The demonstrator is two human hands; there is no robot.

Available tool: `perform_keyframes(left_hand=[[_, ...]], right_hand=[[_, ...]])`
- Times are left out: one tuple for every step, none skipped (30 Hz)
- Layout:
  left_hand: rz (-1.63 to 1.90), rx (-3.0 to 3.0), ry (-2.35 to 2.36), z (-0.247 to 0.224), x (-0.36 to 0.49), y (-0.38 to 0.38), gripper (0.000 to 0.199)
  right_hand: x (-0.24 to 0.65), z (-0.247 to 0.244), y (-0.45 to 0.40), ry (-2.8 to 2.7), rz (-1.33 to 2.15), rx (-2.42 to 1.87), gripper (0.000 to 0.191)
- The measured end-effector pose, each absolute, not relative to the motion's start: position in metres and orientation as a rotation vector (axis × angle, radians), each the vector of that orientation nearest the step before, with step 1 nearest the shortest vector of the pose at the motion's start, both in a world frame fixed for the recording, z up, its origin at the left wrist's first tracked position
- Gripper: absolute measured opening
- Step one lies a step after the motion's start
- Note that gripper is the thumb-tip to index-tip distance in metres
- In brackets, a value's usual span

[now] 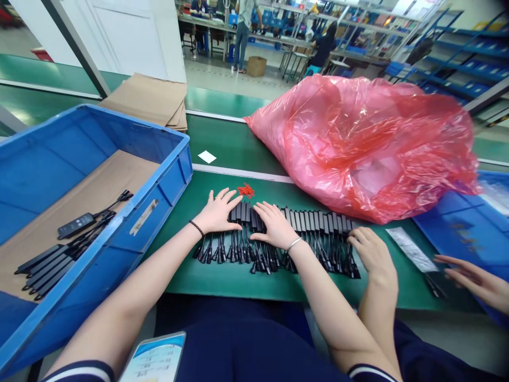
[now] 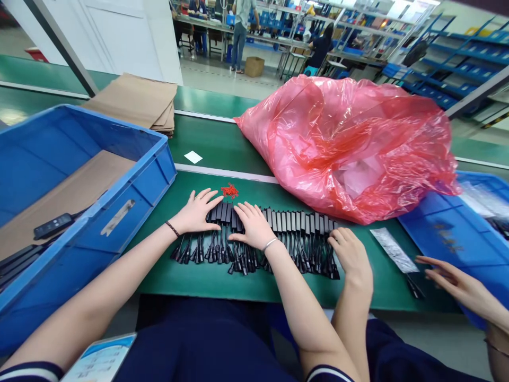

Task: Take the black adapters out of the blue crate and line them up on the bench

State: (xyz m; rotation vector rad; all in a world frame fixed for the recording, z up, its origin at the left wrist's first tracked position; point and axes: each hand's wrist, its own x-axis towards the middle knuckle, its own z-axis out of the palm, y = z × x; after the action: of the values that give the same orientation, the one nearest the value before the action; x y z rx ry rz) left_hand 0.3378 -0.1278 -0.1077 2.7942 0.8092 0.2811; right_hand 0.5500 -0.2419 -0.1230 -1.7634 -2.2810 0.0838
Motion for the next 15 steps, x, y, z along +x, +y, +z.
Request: perform_keyframes(left_hand=[[0.266, 2.804, 0.805, -0.107, 0.342, -0.129, 0.092], [0.247, 2.809, 0.811, -0.108, 0.345, -0.129, 0.089], [0.229, 2.811, 0.825, -0.109, 0.348, -0.13, 0.086], [0.212, 2.811, 0.842, -0.11, 0.35, -0.13, 0.081], [0.198, 2.81, 0.858, -0.111, 0.351, -0.131, 0.077], [0.185, 2.808, 0.87, -0.111, 0.351, -0.131, 0.074], [0.175, 2.805, 0.879, -0.112, 0.351, -0.132, 0.071], [0.165, 2.802, 0.884, -0.112, 0.35, -0.133, 0.069], [0.156, 2.801, 0.889, -0.111, 0.349, -0.133, 0.068], [0.147, 2.804, 0.892, -0.111, 0.349, -0.134, 0.068], [0.145, 2.81, 0.892, -0.111, 0.349, -0.134, 0.069], [0.152, 2.821, 0.89, -0.11, 0.349, -0.134, 0.072], [0.166, 2.836, 0.881, -0.11, 0.35, -0.134, 0.075], [0.184, 2.852, 0.866, -0.111, 0.352, -0.133, 0.079], [0.202, 2.867, 0.846, -0.111, 0.354, -0.132, 0.081]], right_hand=[[0.547, -0.123, -0.237, -2.294, 0.057, -1.779, 0.092], [0.545, -0.123, -0.233, -2.299, 0.037, -1.798, 0.092], [0.543, -0.123, -0.23, -2.296, 0.024, -1.817, 0.091], [0.542, -0.123, -0.228, -2.289, 0.017, -1.833, 0.089], [0.542, -0.123, -0.227, -2.278, 0.015, -1.843, 0.086], [0.541, -0.123, -0.227, -2.264, 0.014, -1.851, 0.083], [0.542, -0.123, -0.227, -2.248, 0.014, -1.855, 0.08], [0.542, -0.123, -0.227, -2.232, 0.014, -1.858, 0.078], [0.542, -0.123, -0.227, -2.219, 0.015, -1.86, 0.076], [0.541, -0.123, -0.227, -2.209, 0.015, -1.864, 0.075], [0.541, -0.122, -0.227, -2.201, 0.015, -1.871, 0.076], [0.541, -0.122, -0.227, -2.197, 0.013, -1.879, 0.078], [0.54, -0.121, -0.227, -2.198, 0.011, -1.89, 0.082], [0.539, -0.12, -0.226, -2.205, 0.009, -1.903, 0.087], [0.539, -0.12, -0.225, -2.214, 0.009, -1.917, 0.091]])
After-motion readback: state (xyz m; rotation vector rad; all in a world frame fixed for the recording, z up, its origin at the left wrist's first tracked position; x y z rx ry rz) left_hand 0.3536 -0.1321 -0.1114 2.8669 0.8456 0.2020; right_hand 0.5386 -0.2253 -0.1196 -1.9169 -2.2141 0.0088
